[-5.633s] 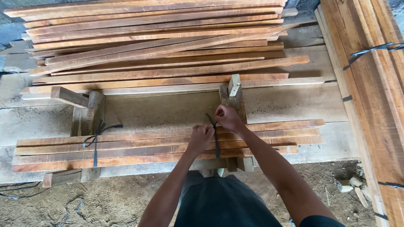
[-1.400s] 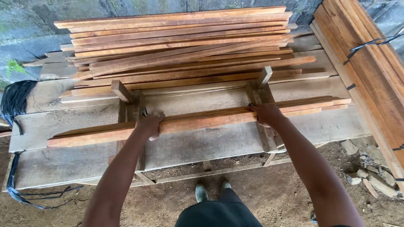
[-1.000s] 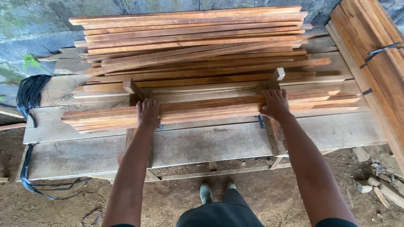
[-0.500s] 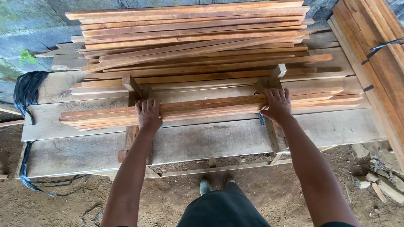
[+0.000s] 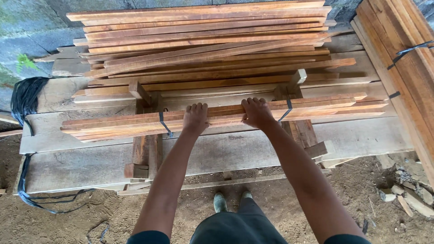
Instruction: Bundling thin wooden strips together using black rubber bands and a metal hook tool.
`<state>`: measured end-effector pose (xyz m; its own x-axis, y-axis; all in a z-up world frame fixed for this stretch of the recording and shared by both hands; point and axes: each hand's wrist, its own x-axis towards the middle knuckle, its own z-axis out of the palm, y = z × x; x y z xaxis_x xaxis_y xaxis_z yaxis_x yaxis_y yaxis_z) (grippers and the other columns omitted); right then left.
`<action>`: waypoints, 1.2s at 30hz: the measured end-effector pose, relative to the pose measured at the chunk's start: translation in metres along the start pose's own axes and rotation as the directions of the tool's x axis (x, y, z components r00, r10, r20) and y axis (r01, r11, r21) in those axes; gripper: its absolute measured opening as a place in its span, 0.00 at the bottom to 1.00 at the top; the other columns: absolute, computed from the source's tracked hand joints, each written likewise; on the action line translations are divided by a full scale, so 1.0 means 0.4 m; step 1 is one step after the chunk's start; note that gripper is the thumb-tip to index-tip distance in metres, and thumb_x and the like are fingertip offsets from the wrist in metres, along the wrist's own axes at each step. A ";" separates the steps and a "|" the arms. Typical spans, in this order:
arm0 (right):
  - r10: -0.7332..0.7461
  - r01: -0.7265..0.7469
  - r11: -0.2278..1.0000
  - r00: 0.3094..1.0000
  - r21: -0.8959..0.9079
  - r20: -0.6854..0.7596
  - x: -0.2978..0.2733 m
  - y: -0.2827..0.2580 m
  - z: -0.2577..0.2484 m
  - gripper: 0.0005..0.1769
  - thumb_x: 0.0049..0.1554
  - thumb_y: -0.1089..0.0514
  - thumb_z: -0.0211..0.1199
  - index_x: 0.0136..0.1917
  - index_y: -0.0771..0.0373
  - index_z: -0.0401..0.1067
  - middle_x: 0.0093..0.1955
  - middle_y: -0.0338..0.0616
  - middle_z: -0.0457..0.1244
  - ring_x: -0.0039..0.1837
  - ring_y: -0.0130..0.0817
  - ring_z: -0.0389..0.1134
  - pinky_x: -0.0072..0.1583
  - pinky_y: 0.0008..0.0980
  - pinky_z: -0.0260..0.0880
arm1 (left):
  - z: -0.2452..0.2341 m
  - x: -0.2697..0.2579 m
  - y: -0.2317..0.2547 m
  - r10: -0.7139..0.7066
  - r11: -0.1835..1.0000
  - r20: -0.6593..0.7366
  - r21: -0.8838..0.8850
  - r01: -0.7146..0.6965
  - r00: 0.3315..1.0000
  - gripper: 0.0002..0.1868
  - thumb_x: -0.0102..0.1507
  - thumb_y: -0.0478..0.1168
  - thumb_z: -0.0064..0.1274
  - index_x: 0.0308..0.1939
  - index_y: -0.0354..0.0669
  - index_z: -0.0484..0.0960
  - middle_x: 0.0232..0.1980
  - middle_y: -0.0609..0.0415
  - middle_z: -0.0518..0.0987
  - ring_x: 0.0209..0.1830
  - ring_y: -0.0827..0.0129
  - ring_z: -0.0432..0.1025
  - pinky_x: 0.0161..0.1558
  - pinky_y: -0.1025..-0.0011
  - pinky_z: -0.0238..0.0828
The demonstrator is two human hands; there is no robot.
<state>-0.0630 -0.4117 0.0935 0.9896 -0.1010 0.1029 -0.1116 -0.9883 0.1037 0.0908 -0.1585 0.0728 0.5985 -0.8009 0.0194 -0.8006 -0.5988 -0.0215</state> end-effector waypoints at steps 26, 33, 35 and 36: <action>-0.023 0.022 1.000 0.993 0.005 0.116 -0.005 -0.007 -0.094 0.31 0.47 0.41 0.71 0.58 0.55 0.67 0.51 0.41 0.65 0.59 0.42 0.69 0.58 0.44 0.68 | -0.022 -0.021 -0.032 0.152 0.985 -0.128 0.106 -0.139 0.980 0.42 0.47 0.51 0.77 0.56 0.46 0.68 0.47 0.55 0.73 0.48 0.60 0.76 0.52 0.59 0.72; -0.049 0.049 0.998 0.999 -0.031 -0.010 -0.024 0.001 -0.061 0.33 0.43 0.40 0.74 0.56 0.54 0.68 0.49 0.38 0.65 0.56 0.39 0.70 0.57 0.42 0.69 | 0.004 -0.012 0.033 0.063 0.989 -0.146 0.140 -0.042 0.987 0.39 0.45 0.50 0.76 0.52 0.47 0.68 0.45 0.54 0.72 0.47 0.58 0.73 0.49 0.58 0.69; -0.050 0.049 0.998 0.998 -0.025 -0.033 -0.020 -0.001 -0.030 0.34 0.42 0.40 0.74 0.57 0.54 0.68 0.49 0.38 0.65 0.56 0.40 0.70 0.56 0.42 0.69 | -0.003 0.008 0.085 0.075 0.990 -0.130 0.128 -0.058 0.989 0.38 0.46 0.50 0.76 0.52 0.46 0.69 0.45 0.54 0.72 0.47 0.58 0.73 0.49 0.58 0.69; -0.054 0.053 0.998 0.997 -0.022 -0.054 -0.020 0.005 -0.016 0.34 0.41 0.41 0.75 0.57 0.54 0.68 0.49 0.38 0.65 0.56 0.40 0.70 0.56 0.43 0.69 | -0.007 0.023 0.117 0.085 0.991 -0.114 0.114 -0.072 0.990 0.37 0.46 0.49 0.75 0.52 0.46 0.69 0.45 0.54 0.72 0.47 0.58 0.73 0.49 0.59 0.68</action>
<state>-0.0716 -0.4120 0.0993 0.9877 -0.0415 0.1505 -0.0614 -0.9895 0.1307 0.0587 -0.1941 0.0747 0.5210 -0.8433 0.1316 -0.8331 -0.5360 -0.1364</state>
